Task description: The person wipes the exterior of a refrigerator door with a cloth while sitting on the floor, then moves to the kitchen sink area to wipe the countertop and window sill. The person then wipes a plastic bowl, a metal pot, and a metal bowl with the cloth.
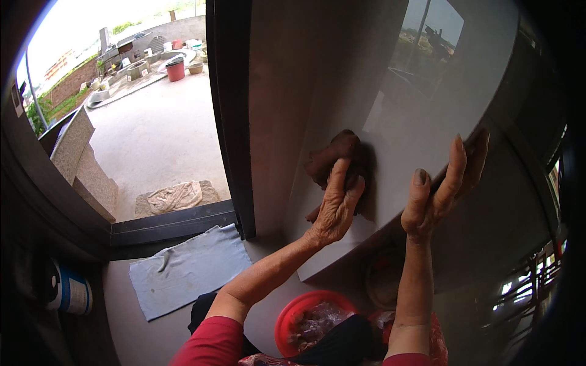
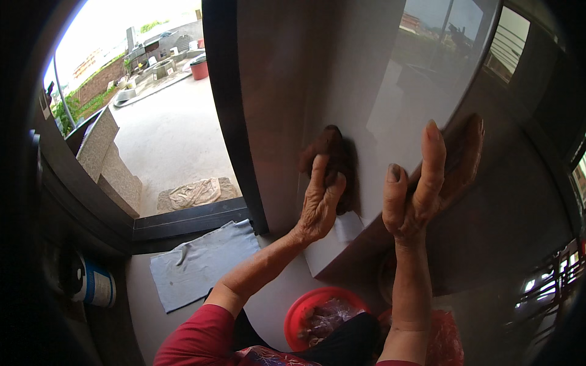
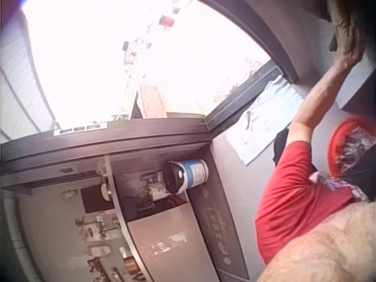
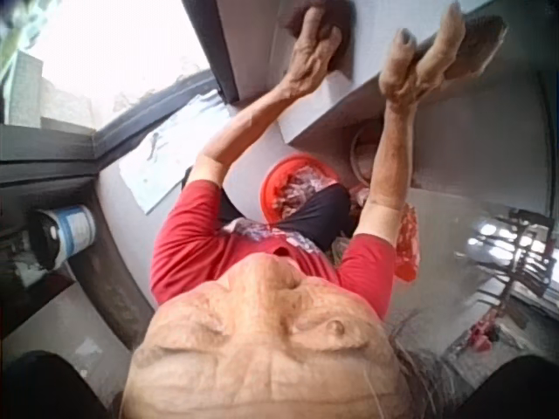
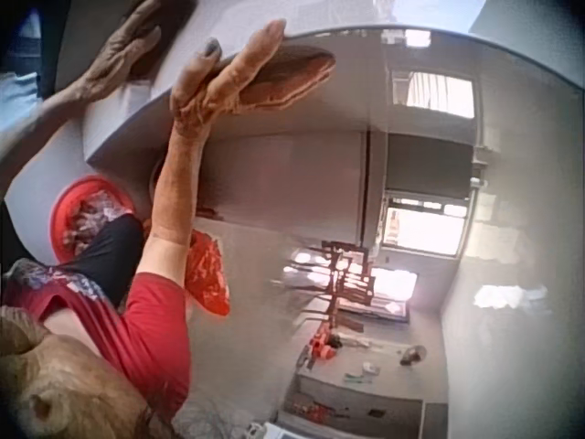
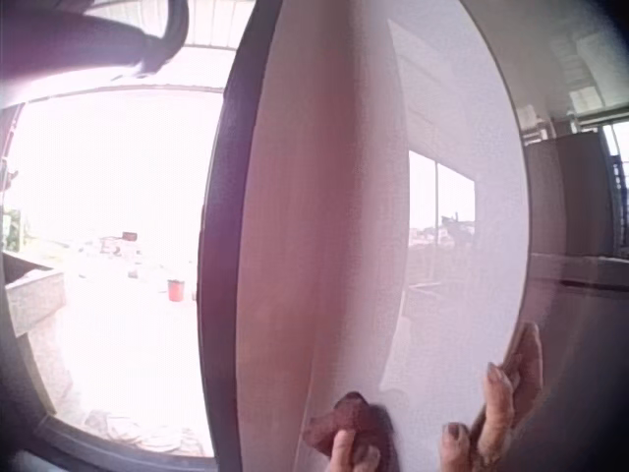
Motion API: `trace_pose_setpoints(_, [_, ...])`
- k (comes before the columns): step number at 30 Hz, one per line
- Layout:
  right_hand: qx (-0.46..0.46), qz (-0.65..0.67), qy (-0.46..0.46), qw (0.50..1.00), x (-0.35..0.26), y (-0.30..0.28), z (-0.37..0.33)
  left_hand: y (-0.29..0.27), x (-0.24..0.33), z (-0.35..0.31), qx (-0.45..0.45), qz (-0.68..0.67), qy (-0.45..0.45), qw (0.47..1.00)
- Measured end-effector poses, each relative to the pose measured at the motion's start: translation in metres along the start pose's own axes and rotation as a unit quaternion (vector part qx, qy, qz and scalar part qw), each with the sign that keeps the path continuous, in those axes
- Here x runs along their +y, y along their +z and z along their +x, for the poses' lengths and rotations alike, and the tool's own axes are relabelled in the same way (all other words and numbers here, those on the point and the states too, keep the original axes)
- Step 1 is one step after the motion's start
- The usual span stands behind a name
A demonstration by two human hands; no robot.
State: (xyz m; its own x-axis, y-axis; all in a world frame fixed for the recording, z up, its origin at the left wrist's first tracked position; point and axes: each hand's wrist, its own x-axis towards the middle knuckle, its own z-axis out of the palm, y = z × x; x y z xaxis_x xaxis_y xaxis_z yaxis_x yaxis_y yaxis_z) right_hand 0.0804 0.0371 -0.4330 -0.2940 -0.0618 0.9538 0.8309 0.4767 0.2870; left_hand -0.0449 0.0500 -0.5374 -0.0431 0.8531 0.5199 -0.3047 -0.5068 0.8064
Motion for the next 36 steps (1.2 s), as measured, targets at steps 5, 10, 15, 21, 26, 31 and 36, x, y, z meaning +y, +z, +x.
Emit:
trace_pose_setpoints(5, [0.054, 0.120, 0.076, 0.988, 0.005, 0.000, -0.006, 0.009, 0.033, 0.011, -0.144, 0.185, 0.211, 0.949])
trace_pose_setpoints(10, [0.076, 0.162, 0.090, 0.980, 0.007, 0.003, -0.010, -0.009, -0.038, -0.063, -0.205, 0.219, 0.189, 0.935])
trace_pose_setpoints(15, [0.076, 0.145, 0.088, 0.983, 0.003, 0.007, -0.006, -0.026, -0.111, -0.139, -0.073, 0.197, 0.068, 0.975])
trace_pose_setpoints(21, [0.085, 0.128, 0.074, 0.985, 0.006, 0.007, -0.007, -0.039, -0.159, -0.176, 0.032, 0.229, -0.135, 0.963])
trace_pose_setpoints(26, [0.079, 0.104, 0.034, 0.991, 0.011, 0.003, -0.003, -0.047, -0.207, -0.201, 0.226, -0.181, -0.514, 0.807])
trace_pose_setpoints(31, [0.105, 0.108, 0.016, 0.988, 0.011, 0.007, -0.008, -0.036, -0.160, -0.216, 0.078, -0.033, -0.373, 0.924])
trace_pose_setpoints(36, [0.072, 0.144, 0.064, 0.985, 0.007, -0.008, -0.010, -0.005, 0.004, -0.151, -0.035, -0.080, -0.252, 0.964])
